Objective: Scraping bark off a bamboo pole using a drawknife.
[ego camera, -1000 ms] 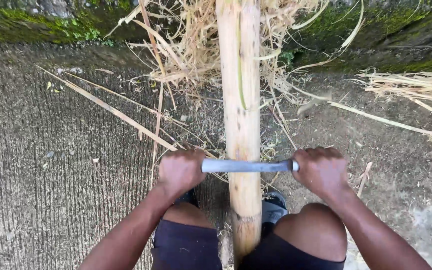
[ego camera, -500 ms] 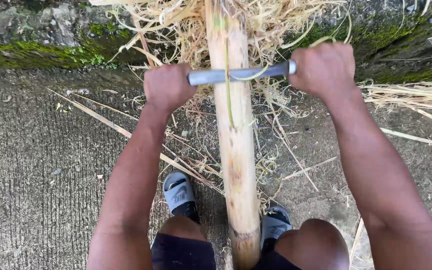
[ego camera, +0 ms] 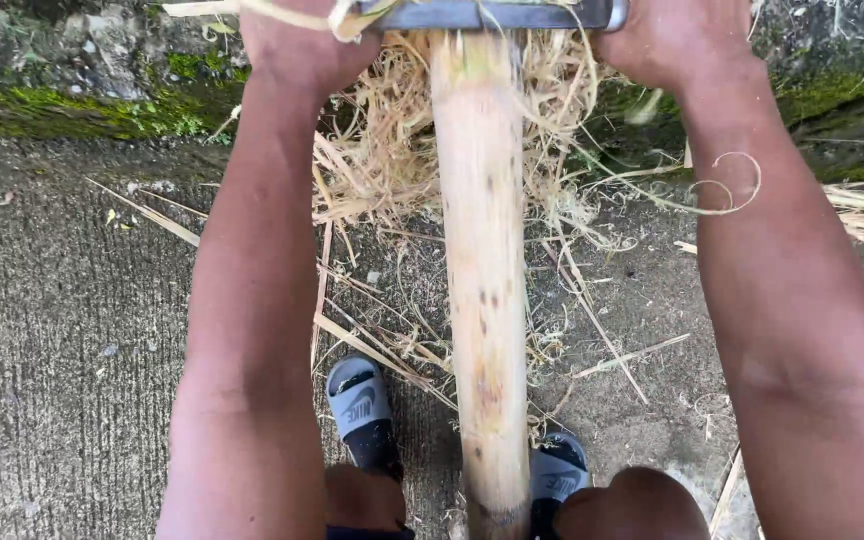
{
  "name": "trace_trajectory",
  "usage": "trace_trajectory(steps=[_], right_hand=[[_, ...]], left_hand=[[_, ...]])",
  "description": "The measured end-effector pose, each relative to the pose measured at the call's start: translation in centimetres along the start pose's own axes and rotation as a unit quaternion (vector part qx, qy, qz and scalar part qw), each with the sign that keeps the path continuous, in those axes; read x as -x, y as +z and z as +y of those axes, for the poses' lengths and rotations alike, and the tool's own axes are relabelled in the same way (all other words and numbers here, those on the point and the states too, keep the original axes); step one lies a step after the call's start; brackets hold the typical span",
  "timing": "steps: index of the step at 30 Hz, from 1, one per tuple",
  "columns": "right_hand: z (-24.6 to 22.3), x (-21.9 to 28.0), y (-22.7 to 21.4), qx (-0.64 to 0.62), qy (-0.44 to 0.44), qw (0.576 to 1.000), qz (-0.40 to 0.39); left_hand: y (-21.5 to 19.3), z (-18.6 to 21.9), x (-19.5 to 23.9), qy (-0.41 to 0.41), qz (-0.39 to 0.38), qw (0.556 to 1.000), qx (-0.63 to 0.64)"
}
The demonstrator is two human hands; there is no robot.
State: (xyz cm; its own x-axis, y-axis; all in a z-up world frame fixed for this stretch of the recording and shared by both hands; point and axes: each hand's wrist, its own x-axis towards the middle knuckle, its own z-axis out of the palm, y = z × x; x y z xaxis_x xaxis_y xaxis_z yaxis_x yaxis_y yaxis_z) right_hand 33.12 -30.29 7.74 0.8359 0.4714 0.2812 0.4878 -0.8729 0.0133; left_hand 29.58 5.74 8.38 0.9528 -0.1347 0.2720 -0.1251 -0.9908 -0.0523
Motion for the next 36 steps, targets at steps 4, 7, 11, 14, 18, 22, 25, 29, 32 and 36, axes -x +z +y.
trace_trajectory(steps=[4,7,11,14,18,22,25,29,32,36], right_hand=[[-0.2,0.4,-1.5,-0.007,0.059,0.996,-0.071],[0.1,2.3,-0.8,-0.001,0.046,0.998,-0.046],[-1.0,5.5,-1.1,0.008,0.046,0.994,-0.101],[-2.4,8.6,-0.6,-0.061,0.060,0.988,-0.129],[-3.6,13.1,-1.3,-0.062,0.094,0.971,-0.209],[-5.2,18.6,-2.9,-0.040,0.070,0.972,-0.222],[-6.8,24.9,-1.8,0.001,-0.005,0.985,-0.171],[-9.7,33.6,-2.9,0.007,-0.007,0.983,-0.185],[-10.1,34.0,-3.1,-0.035,-0.021,0.994,-0.105],[-8.9,29.2,-3.0,0.022,0.001,0.992,-0.125]], left_hand=[[-3.7,2.4,0.3,-0.073,-0.121,0.990,-0.027],[-2.0,2.4,3.0,0.010,0.002,0.999,-0.054],[-3.8,4.6,5.8,-0.061,-0.091,0.994,-0.019],[-6.1,6.1,8.8,-0.082,-0.204,0.976,-0.011],[-6.1,7.9,12.9,-0.067,-0.257,0.964,-0.026],[-6.2,9.7,18.2,-0.032,-0.299,0.954,0.003],[-6.0,10.9,25.0,-0.010,-0.269,0.962,0.048],[-5.6,12.7,32.2,-0.010,-0.343,0.934,0.102],[-4.7,12.3,32.5,0.034,-0.332,0.936,0.114],[-4.1,10.4,27.5,0.025,-0.199,0.971,0.134]])
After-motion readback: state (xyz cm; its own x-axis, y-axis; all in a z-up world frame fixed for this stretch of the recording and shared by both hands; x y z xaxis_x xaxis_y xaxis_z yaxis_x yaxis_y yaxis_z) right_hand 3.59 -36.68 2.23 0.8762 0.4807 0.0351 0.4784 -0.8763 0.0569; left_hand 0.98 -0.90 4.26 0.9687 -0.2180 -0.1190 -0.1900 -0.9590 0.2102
